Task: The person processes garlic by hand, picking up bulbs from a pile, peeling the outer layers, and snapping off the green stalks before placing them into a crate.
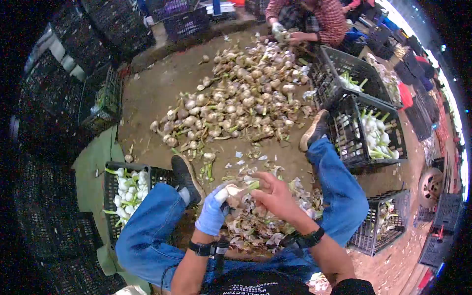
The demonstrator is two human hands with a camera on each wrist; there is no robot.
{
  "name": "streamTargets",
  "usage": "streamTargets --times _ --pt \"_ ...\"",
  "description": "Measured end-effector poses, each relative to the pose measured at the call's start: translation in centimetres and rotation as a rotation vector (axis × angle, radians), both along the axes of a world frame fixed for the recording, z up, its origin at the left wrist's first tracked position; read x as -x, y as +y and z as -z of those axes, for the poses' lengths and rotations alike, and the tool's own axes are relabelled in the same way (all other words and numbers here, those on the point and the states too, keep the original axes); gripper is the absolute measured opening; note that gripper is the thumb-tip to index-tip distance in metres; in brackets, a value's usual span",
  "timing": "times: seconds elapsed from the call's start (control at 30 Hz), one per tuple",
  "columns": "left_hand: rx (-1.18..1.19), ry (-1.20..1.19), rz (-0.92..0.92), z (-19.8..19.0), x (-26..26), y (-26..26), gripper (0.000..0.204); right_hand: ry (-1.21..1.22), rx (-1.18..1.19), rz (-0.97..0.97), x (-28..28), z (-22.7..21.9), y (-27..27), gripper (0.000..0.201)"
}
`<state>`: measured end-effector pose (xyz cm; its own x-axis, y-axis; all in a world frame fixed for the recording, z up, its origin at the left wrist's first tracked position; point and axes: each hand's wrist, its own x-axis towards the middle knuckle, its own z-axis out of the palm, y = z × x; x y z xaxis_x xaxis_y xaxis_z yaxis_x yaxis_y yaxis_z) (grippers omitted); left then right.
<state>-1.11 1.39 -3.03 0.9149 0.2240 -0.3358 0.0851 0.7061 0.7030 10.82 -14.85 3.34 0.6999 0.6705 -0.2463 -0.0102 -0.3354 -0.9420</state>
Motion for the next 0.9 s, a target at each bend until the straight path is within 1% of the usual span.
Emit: streamTargets --times 0.07,0.1,0.13,0.17,0.2,0.23,0.27,0.33,0.37,0.4,0.43,0.47,0.53,0.57,0.6,0.67,0.7,0.77,0.8,0.87,0.9 --pt "-0.048 0.031 0.051 -1.8 0.4 -0.9 0.052 0.341 -0.027 0.109 0.7 0.7 -1.2 0.026" --pt "-0.234 0.057 0.054 -2.6 0.4 -1.4 0.052 0.394 -0.047 0.147 1.5 1.0 -1.3 0.026" --pt "-0.419 0.083 0.056 -3.1 0.4 -2.0 0.052 0.393 -0.058 0.156 1.9 1.2 -1.6 0.026" --pt "-0.451 0.054 0.030 -3.4 0.2 -2.6 0.054 0.423 -0.094 0.183 2.1 1.4 -1.9 0.026" --pt "-0.456 0.053 0.043 -3.7 0.3 -3.0 0.054 0.453 -0.128 0.212 2.4 1.4 -2.1 0.025" --pt "-0.666 0.050 0.082 -4.0 0.4 -3.3 0.054 0.458 -0.154 0.229 2.6 0.5 -2.2 0.024" --pt "-0.874 0.046 0.119 -4.3 0.4 -3.5 0.054 0.459 -0.160 0.235 2.4 0.5 -2.5 0.024" --pt "-0.909 0.068 0.140 -5.2 0.6 -3.6 0.055 0.468 -0.168 0.166 2.4 0.9 -3.0 0.022" --pt "-0.967 0.044 0.157 -5.4 0.6 -3.5 0.055 0.472 -0.171 0.168 2.5 1.0 -3.0 0.022" --pt "-1.023 0.020 0.174 -5.4 0.7 -3.5 0.054 0.418 -0.146 0.184 2.6 1.2 -2.8 0.021" --pt "-1.187 -0.034 0.123 -5.0 0.6 -3.7 0.053 0.362 -0.118 0.200 2.8 1.4 -2.7 0.022" --pt "-1.184 -0.033 0.129 -4.9 0.8 -4.0 0.053 0.366 -0.116 0.204 3.0 1.9 -2.5 0.022" --pt "-1.353 -0.018 0.084 -4.6 0.8 -4.5 0.050 0.192 -0.091 0.258 3.3 2.4 -2.1 0.022" --pt "-1.378 -0.017 0.074 -4.4 0.7 -4.8 0.050 0.129 -0.007 0.239 3.3 2.2 -2.3 0.021" --pt "-1.371 -0.018 0.078 -4.3 0.7 -5.0 0.050 0.131 -0.001 0.243 3.3 2.2 -2.3 0.021" --pt "-1.435 -0.016 0.045 -4.3 0.6 -5.1 0.050 0.237 -0.090 0.276 3.2 2.3 -2.0 0.020" --pt "-1.432 -0.012 0.044 -4.6 0.5 -5.0 0.050 0.239 -0.086 0.274 3.1 2.0 -1.9 0.020" --pt "-1.208 0.028 0.068 -5.1 0.3 -4.5 0.050 0.403 -0.168 0.243 2.8 1.4 -1.9 0.021" --pt "-1.206 0.033 0.064 -5.1 0.2 -4.4 0.050 0.404 -0.164 0.237 2.8 1.9 -1.9 0.021" --pt "-1.120 0.046 0.087 -5.1 0.2 -4.1 0.049 0.266 -0.203 0.204 2.8 3.5 -2.0 0.021" --pt "-1.118 0.046 0.088 -5.0 0.2 -4.2 0.049 0.266 -0.201 0.205 2.8 3.5 -2.0 0.021"
